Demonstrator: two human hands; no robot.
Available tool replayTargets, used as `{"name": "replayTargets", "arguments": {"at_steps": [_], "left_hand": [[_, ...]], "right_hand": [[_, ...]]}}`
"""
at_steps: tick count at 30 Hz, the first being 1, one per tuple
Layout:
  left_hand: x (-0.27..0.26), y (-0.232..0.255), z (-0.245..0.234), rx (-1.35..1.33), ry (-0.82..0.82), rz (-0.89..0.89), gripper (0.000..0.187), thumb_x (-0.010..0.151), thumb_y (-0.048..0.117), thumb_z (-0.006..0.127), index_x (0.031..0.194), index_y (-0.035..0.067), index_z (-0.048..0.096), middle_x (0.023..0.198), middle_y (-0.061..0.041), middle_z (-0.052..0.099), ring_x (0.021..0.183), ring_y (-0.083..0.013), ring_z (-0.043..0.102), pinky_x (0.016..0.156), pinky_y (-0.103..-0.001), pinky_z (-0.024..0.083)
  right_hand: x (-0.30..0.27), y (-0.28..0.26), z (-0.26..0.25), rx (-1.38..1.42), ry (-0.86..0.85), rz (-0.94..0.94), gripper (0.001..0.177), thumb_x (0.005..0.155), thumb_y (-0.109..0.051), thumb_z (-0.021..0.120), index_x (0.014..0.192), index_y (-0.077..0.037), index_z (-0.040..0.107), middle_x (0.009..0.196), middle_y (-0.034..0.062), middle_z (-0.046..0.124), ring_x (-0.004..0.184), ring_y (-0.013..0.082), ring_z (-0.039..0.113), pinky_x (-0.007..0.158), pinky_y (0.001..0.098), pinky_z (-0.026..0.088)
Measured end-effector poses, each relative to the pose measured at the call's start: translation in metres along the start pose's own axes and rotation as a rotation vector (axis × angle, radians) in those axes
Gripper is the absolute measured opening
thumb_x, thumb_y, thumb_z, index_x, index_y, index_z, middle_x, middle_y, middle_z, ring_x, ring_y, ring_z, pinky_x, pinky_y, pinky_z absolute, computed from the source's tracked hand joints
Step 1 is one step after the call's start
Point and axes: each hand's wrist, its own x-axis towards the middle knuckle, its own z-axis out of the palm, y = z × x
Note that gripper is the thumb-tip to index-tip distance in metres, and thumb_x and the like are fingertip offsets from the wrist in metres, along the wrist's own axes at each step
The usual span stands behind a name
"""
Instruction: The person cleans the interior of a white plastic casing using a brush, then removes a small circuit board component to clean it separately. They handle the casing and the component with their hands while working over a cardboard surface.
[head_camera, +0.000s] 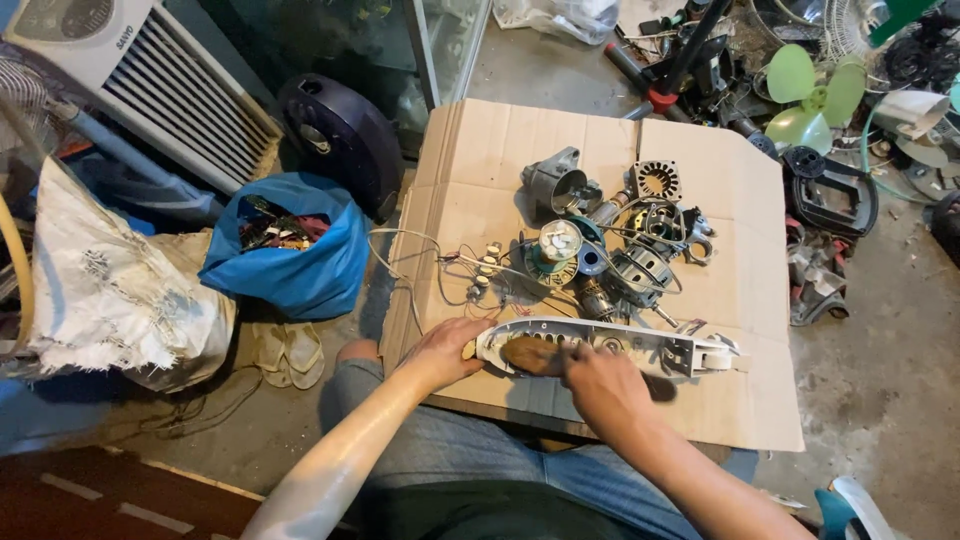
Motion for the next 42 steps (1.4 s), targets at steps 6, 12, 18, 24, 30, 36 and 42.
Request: {"name": "replayTargets", "arguments": {"at_steps": [6, 12, 18, 24, 30, 36, 42], "left_hand": [[0.001, -0.005, 0.005, -0.047, -0.111, -0.049, 0.076, 0.075, 0.019, 0.084, 0.145, 0.023, 0.056, 0.138, -0.007, 0.064, 0.124, -0.0310, 0.058, 0.102, -0.044, 0.047], [0.003, 0.009, -0.010, -0.056, -0.161, -0.094, 0.078, 0.075, 0.016, 0.085, 0.147, 0.021, 0.054, 0.141, -0.008, 0.062, 0.128, -0.0317, 0.056, 0.104, -0.045, 0.046], [-0.005, 0.001, -0.001, -0.074, -0.056, 0.073, 0.073, 0.077, 0.014, 0.085, 0.144, 0.012, 0.057, 0.140, -0.014, 0.063, 0.127, -0.0348, 0.058, 0.103, -0.047, 0.048], [-0.003, 0.021, -0.021, -0.023, -0.257, -0.073, 0.093, 0.075, 0.039, 0.090, 0.154, 0.022, 0.043, 0.153, -0.010, 0.050, 0.138, -0.0355, 0.043, 0.115, -0.050, 0.031], [0.014, 0.169, -0.109, 0.163, -0.568, -0.236, 0.096, 0.082, 0.044, 0.080, 0.160, 0.023, 0.027, 0.169, -0.002, 0.019, 0.156, -0.0259, 0.012, 0.130, -0.047, 0.003], [0.053, 0.173, -0.044, 0.160, -0.496, -0.018, 0.084, 0.087, 0.043, 0.077, 0.153, 0.007, 0.037, 0.154, -0.014, 0.039, 0.143, -0.0318, 0.035, 0.122, -0.049, 0.026], [0.081, 0.197, -0.037, 0.217, -0.563, -0.005, 0.033, 0.094, 0.013, 0.072, 0.119, 0.006, 0.052, 0.121, -0.016, 0.058, 0.120, -0.0336, 0.051, 0.099, -0.049, 0.049]], "right_hand": [[-0.018, 0.025, -0.064, -0.036, -0.285, 0.181, 0.029, 0.088, 0.001, 0.062, 0.111, -0.012, 0.072, 0.106, 0.0088, 0.069, 0.082, 0.0318, 0.075, 0.066, 0.0458, 0.062], [-0.006, 0.003, -0.040, 0.088, -0.327, 0.131, 0.049, 0.098, 0.009, 0.057, 0.143, -0.010, 0.049, 0.113, 0.0115, 0.071, 0.082, 0.0226, 0.075, 0.069, 0.0353, 0.069], [-0.040, 0.040, -0.098, 0.318, -0.453, 0.492, 0.030, 0.093, -0.042, 0.053, 0.119, -0.034, 0.066, 0.118, 0.0064, 0.069, 0.105, 0.0351, 0.072, 0.088, 0.0501, 0.057], [-0.107, 0.094, -0.033, 0.666, -0.059, 0.394, 0.056, 0.080, -0.054, 0.078, 0.131, -0.033, 0.070, 0.096, -0.0081, 0.077, 0.092, 0.0117, 0.076, 0.085, 0.0267, 0.057], [-0.130, 0.098, -0.016, 0.820, 0.155, 0.703, 0.058, 0.074, -0.038, 0.085, 0.130, -0.024, 0.074, 0.120, -0.0028, 0.080, 0.099, 0.0132, 0.077, 0.089, 0.0286, 0.057], [-0.125, 0.092, 0.006, 0.891, 0.448, 0.625, 0.055, 0.071, -0.029, 0.089, 0.124, -0.017, 0.078, 0.108, 0.0028, 0.083, 0.097, 0.0116, 0.076, 0.088, 0.0283, 0.058], [-0.128, 0.089, 0.028, 0.895, 0.644, 0.628, 0.055, 0.071, -0.026, 0.088, 0.122, -0.011, 0.078, 0.107, 0.0054, 0.082, 0.095, 0.0129, 0.074, 0.088, 0.0290, 0.057]]}}
